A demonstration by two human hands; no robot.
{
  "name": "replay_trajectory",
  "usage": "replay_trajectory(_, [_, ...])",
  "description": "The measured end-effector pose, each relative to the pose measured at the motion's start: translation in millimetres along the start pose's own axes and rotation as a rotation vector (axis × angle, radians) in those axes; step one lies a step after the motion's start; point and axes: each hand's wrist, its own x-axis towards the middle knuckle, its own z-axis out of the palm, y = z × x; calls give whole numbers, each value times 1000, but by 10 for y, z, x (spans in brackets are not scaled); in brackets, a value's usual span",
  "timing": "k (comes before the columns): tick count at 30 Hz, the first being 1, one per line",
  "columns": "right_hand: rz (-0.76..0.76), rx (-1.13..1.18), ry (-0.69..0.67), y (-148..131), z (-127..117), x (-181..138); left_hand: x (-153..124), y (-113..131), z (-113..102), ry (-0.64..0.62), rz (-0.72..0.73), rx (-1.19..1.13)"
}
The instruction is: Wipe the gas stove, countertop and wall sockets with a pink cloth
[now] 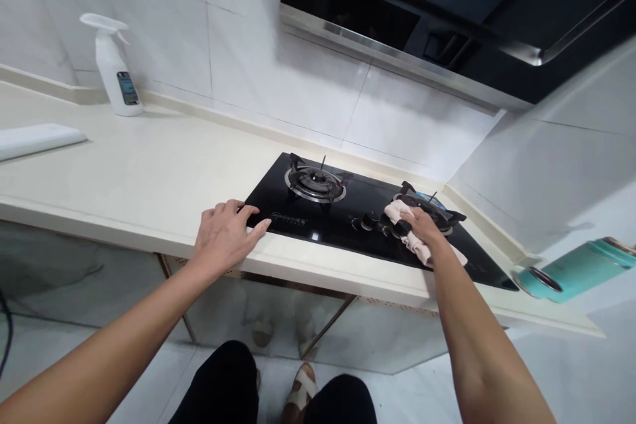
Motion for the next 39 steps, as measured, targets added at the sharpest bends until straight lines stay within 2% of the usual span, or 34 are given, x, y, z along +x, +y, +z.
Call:
replay_trajectory(4, [-2,42,-73,-53,-3,87,8,-19,16,-5,-16,-2])
replay_trajectory(8, [115,-7,-39,-118,-7,-47,-12,1,-15,-8,-39,-7])
replay_trajectory(12, [198,-83,6,-138,-61,-477,-47,30,-57,-30,-41,-13])
replay_trajectory(17, [178,-172,29,-152,-108,-1150,-39,19,-38,-50,-34,-6])
replay_trajectory(20, [97,-195,53,-219,-54,-1409,-35,20,-15,-46,-38,2])
replay_trajectory(23, [-117,-94,84,-417,89,-1555,-58,34,-3,-31,-28,-3])
replay_trajectory(25, [-269,0,90,-668,209,-1600,-76,38,5,-13,-14,-8])
replay_trajectory(29, [-460,112,-28,-1377,406,-1507,-92,20,35,30,-5,-27])
replay_trajectory(33, [-491,121,-156,-1984,512,-1121,-98,-9,74,49,3,-22])
replay_trajectory(36, [-413,74,-155,-2202,542,-775,-107,-22,85,63,10,-23])
replay_trajectory(39, [-333,15,-110,-2280,515,-590,-122,-25,69,72,9,-44])
